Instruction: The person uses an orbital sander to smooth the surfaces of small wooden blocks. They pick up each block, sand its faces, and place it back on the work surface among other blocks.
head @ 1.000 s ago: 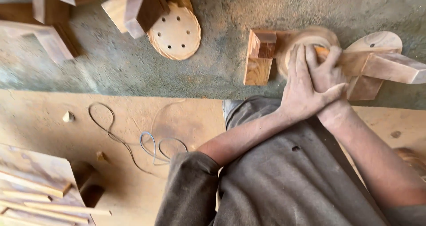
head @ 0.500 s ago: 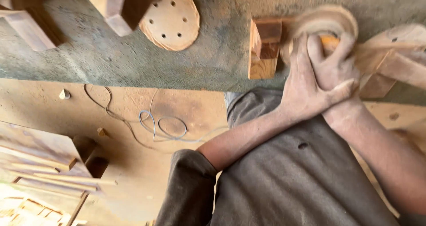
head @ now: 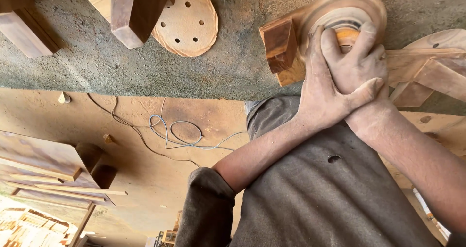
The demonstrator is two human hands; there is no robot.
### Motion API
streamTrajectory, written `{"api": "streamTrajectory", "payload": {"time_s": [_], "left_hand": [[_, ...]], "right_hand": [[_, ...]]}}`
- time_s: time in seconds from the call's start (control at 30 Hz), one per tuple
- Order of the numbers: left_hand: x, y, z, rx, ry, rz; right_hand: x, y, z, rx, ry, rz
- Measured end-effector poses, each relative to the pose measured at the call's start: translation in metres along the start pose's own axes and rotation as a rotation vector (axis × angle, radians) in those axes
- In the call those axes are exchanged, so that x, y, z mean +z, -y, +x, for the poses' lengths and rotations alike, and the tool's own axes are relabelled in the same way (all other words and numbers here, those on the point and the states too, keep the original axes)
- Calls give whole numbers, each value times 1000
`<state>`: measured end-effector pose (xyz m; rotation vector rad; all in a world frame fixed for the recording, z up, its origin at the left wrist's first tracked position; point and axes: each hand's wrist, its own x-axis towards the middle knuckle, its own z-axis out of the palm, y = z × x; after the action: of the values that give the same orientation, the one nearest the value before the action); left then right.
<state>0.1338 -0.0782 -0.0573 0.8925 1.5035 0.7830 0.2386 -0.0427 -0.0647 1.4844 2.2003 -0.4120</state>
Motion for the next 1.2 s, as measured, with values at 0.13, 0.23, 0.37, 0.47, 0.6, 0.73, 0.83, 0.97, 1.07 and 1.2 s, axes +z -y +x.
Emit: {"api": "streamTrajectory", "payload": {"time_s": [0.13, 0.23, 0.37, 0.47, 0.6, 0.73, 0.83, 0.97, 1.07, 1.2], "left_hand": [[-2, 4, 1, 67, -67, 87], [-1, 3, 3, 52, 21, -140], [11, -3, 5, 136, 39, -143], [24, -6, 7, 188, 69, -103], [31, -3, -5, 219, 46, 70], [27, 2, -13, 180, 23, 56], [23, 2, -11, 284, -29, 123], [14, 1, -1, 341, -67, 127], [8, 0, 0, 379, -76, 150], [-13, 9, -18, 471, -29, 236]], "right_hand": [[-6, 0, 2, -4, -3, 3], [-14, -2, 3, -12, -17, 21], [-33, -13, -6, 8, 4, 131], [-46, -20, -19, 44, -87, 329], [-57, -24, -32, -37, -250, 317], [-61, -40, -26, -318, -209, 635], [-54, -53, -14, -296, -45, 987], [-43, -55, -2, -98, 15, 946], [-45, -46, 3, -73, -71, 725], [-51, -30, 7, -193, -213, 491]]}}
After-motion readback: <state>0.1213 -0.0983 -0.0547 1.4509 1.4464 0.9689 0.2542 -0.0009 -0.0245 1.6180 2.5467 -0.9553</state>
